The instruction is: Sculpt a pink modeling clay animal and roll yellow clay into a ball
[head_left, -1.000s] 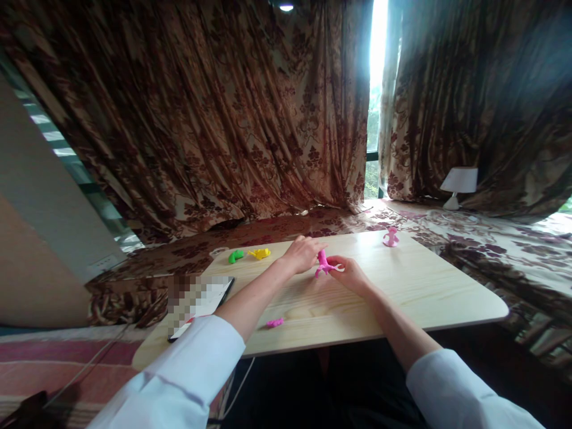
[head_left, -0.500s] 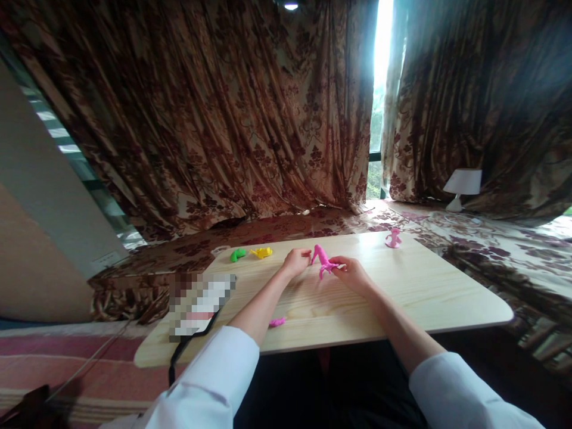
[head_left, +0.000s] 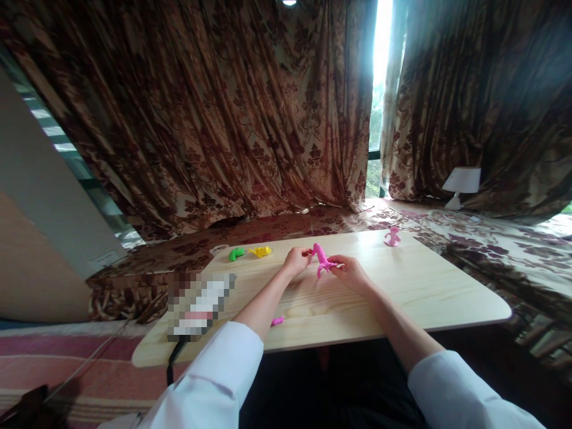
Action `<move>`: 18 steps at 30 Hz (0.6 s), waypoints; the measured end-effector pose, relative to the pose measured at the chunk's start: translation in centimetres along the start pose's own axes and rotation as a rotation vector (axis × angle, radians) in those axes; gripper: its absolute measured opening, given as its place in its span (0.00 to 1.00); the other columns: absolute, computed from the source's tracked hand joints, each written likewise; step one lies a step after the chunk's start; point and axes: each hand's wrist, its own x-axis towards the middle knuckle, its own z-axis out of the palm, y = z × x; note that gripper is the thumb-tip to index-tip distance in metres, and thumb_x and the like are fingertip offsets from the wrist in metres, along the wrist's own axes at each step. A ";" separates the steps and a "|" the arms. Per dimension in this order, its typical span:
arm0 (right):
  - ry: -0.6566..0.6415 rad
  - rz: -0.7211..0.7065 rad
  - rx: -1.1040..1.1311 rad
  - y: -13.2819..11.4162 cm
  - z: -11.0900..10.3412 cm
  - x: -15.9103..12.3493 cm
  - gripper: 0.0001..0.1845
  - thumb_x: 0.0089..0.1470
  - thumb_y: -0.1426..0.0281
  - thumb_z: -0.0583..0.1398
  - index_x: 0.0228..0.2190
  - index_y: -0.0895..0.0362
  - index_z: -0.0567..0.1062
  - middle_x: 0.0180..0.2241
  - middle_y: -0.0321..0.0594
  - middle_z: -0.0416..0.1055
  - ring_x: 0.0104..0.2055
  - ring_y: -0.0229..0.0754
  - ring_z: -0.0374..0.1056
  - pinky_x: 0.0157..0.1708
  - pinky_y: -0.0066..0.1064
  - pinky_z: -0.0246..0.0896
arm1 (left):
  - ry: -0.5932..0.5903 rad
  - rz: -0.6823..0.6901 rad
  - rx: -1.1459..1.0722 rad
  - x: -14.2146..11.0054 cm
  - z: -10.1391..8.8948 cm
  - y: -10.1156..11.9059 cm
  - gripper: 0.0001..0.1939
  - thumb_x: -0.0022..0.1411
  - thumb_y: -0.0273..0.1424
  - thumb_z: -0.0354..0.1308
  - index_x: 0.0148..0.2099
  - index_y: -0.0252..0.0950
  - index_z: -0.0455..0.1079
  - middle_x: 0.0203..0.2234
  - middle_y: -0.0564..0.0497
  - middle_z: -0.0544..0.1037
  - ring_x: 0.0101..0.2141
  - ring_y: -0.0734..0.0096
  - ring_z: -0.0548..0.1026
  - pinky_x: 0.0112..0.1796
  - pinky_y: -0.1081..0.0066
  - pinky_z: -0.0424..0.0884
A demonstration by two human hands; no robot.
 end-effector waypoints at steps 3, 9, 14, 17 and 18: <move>-0.017 0.003 0.019 0.0 0.0 -0.1 0.12 0.58 0.66 0.57 0.41 0.60 0.70 0.40 0.40 0.70 0.38 0.39 0.69 0.37 0.36 0.67 | -0.054 -0.015 0.037 -0.1 -0.1 -0.2 0.17 0.61 0.35 0.53 0.50 0.34 0.64 0.46 0.46 0.70 0.42 0.64 0.72 0.40 0.60 0.71; -0.040 0.017 0.031 -0.5 -0.1 -0.3 0.11 0.58 0.66 0.56 0.40 0.60 0.71 0.37 0.39 0.71 0.34 0.37 0.69 0.34 0.33 0.67 | -0.070 0.007 0.103 -0.6 -0.5 -0.4 0.17 0.62 0.35 0.53 0.50 0.34 0.65 0.46 0.46 0.70 0.42 0.64 0.72 0.41 0.59 0.71; -0.051 0.009 0.028 -0.8 -0.3 -0.7 0.11 0.58 0.66 0.57 0.40 0.60 0.71 0.37 0.39 0.71 0.35 0.38 0.69 0.34 0.34 0.67 | -0.020 0.070 0.177 -0.5 -0.7 -0.4 0.16 0.62 0.35 0.53 0.50 0.34 0.65 0.45 0.46 0.71 0.42 0.65 0.72 0.40 0.60 0.71; -0.030 0.017 0.015 -0.4 -0.4 -0.7 0.12 0.58 0.66 0.57 0.41 0.60 0.71 0.39 0.40 0.70 0.36 0.39 0.69 0.35 0.35 0.67 | 0.055 0.127 0.245 -0.5 -1.2 0.3 0.16 0.62 0.35 0.52 0.50 0.35 0.64 0.46 0.46 0.70 0.42 0.66 0.72 0.41 0.60 0.71; -0.007 0.026 0.006 -0.2 -0.5 -0.5 0.12 0.58 0.66 0.56 0.42 0.60 0.70 0.40 0.40 0.70 0.37 0.39 0.69 0.36 0.35 0.67 | 0.081 0.157 0.272 -0.7 -1.5 0.7 0.16 0.62 0.35 0.52 0.51 0.35 0.64 0.46 0.46 0.70 0.42 0.66 0.72 0.41 0.60 0.71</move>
